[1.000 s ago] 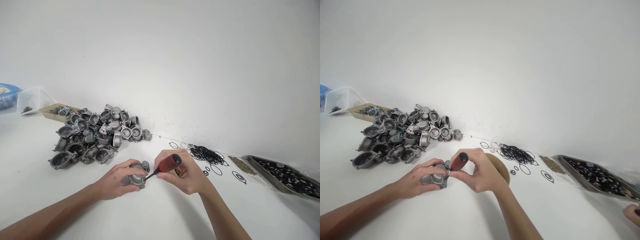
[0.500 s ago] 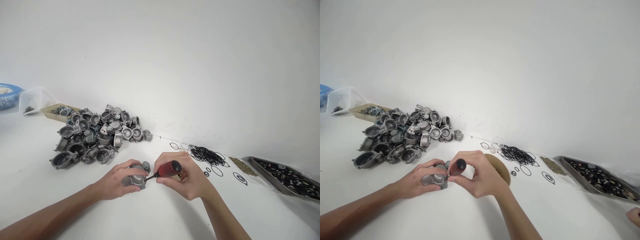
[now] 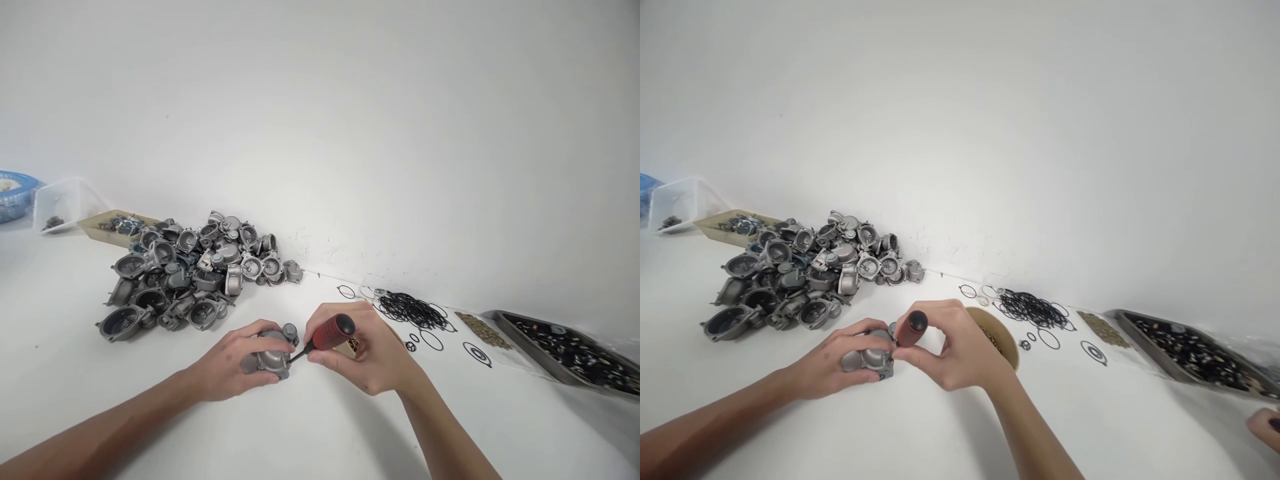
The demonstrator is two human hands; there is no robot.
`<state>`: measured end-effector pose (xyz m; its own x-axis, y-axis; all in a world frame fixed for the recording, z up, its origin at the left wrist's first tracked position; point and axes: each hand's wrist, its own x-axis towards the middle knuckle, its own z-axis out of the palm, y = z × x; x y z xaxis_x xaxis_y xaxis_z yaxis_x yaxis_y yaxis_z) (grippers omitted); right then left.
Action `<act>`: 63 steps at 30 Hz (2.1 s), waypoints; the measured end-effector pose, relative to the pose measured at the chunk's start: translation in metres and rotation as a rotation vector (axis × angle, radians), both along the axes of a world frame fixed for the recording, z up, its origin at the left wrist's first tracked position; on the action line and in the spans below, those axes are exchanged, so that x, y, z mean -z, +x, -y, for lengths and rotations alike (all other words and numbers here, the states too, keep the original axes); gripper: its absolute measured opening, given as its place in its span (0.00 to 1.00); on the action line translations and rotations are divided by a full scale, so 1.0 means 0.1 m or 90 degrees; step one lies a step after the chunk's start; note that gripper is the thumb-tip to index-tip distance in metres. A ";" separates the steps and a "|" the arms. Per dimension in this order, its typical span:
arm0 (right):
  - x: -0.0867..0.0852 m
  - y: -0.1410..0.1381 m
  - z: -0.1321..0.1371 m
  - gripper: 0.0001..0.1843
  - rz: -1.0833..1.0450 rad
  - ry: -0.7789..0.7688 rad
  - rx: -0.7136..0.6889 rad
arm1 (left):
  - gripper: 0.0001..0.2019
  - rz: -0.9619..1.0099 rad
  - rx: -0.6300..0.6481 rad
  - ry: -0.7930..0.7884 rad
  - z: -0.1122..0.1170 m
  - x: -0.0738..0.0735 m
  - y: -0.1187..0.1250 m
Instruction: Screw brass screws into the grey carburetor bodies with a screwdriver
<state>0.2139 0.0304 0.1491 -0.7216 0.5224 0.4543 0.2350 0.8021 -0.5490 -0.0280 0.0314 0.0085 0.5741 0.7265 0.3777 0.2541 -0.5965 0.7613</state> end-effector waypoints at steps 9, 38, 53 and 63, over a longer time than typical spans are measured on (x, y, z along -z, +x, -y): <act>0.08 -0.10 -0.05 0.13 -0.110 -0.247 0.159 | 0.18 0.018 0.008 0.000 -0.01 0.03 0.00; 0.24 -0.06 -0.10 0.24 -0.226 -0.371 0.050 | 0.17 0.018 0.001 0.013 -0.02 0.01 0.02; 0.24 -0.08 -0.11 0.28 -0.242 -0.307 0.047 | 0.18 0.017 0.007 -0.001 -0.02 0.00 0.02; 0.22 -0.06 -0.12 0.24 -0.222 -0.320 0.024 | 0.18 0.021 0.009 -0.004 -0.02 0.01 0.01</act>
<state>0.2079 0.0424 0.1268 -0.5523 0.7559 0.3517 -0.0035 0.4198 -0.9076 -0.0269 0.0329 0.0074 0.5713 0.7211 0.3921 0.2211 -0.5952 0.7725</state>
